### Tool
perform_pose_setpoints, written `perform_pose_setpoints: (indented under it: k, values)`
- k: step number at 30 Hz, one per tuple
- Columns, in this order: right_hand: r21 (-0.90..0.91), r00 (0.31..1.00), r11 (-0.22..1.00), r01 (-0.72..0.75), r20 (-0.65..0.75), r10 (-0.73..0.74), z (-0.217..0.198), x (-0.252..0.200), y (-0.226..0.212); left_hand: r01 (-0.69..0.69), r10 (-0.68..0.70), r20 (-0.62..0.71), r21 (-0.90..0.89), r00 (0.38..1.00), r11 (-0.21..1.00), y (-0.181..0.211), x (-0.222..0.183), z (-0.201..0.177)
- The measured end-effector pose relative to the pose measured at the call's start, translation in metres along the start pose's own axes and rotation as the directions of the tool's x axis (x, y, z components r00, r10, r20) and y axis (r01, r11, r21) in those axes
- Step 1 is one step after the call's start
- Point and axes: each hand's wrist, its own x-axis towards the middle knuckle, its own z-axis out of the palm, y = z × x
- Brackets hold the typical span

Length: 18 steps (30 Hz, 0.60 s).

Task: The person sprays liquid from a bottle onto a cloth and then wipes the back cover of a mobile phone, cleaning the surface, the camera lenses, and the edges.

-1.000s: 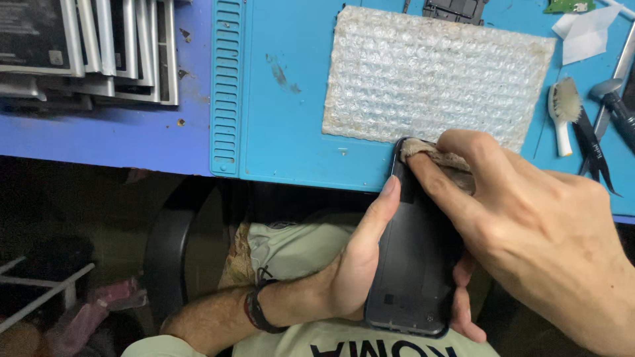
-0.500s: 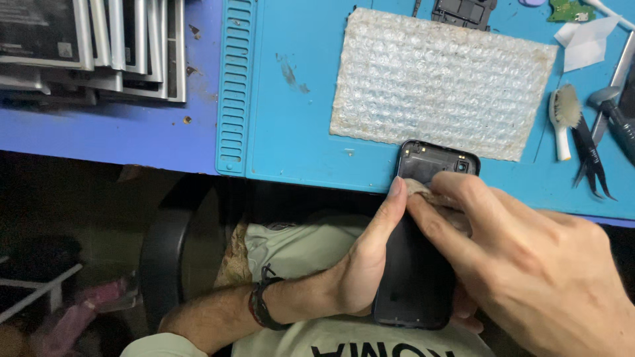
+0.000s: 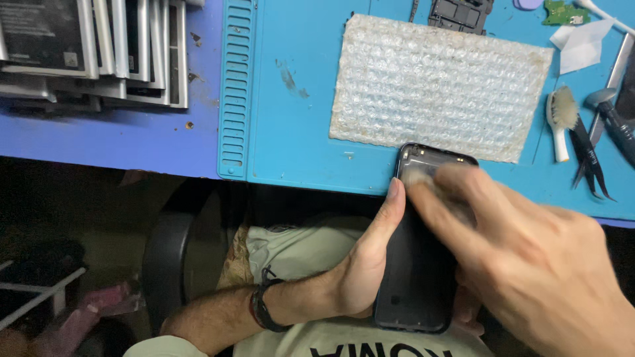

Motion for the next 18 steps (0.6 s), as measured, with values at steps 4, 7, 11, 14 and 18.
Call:
perform_pose_setpoints:
  k: [4,7,11,14,18]
  values:
    - [0.066,1.000,0.998,0.005,-0.008,-0.005,0.002,0.001,-0.001,0.396,0.581,-0.131,0.845,0.804,-0.358,0.012,-0.027,0.041]
    - [0.048,1.000,0.999,-0.020,-0.001,0.020,0.000,0.000,0.001,0.402,0.607,-0.101,0.831,0.788,-0.384,0.014,-0.029,0.037]
    - [0.013,0.995,0.999,-0.031,0.097,0.029,-0.005,-0.012,0.004,0.449,0.620,-0.227,0.864,0.751,-0.227,0.023,-0.041,0.049]
    - [-0.072,0.994,0.994,-0.080,0.068,0.085,0.006,-0.003,0.008,0.514,0.621,-0.236,0.797,0.747,-0.316,0.024,-0.041,0.055]
    - [0.027,0.987,0.998,-0.061,0.150,0.056,0.003,-0.012,0.011,0.567,0.643,-0.291,0.777,0.708,-0.273,0.021,-0.041,0.056]
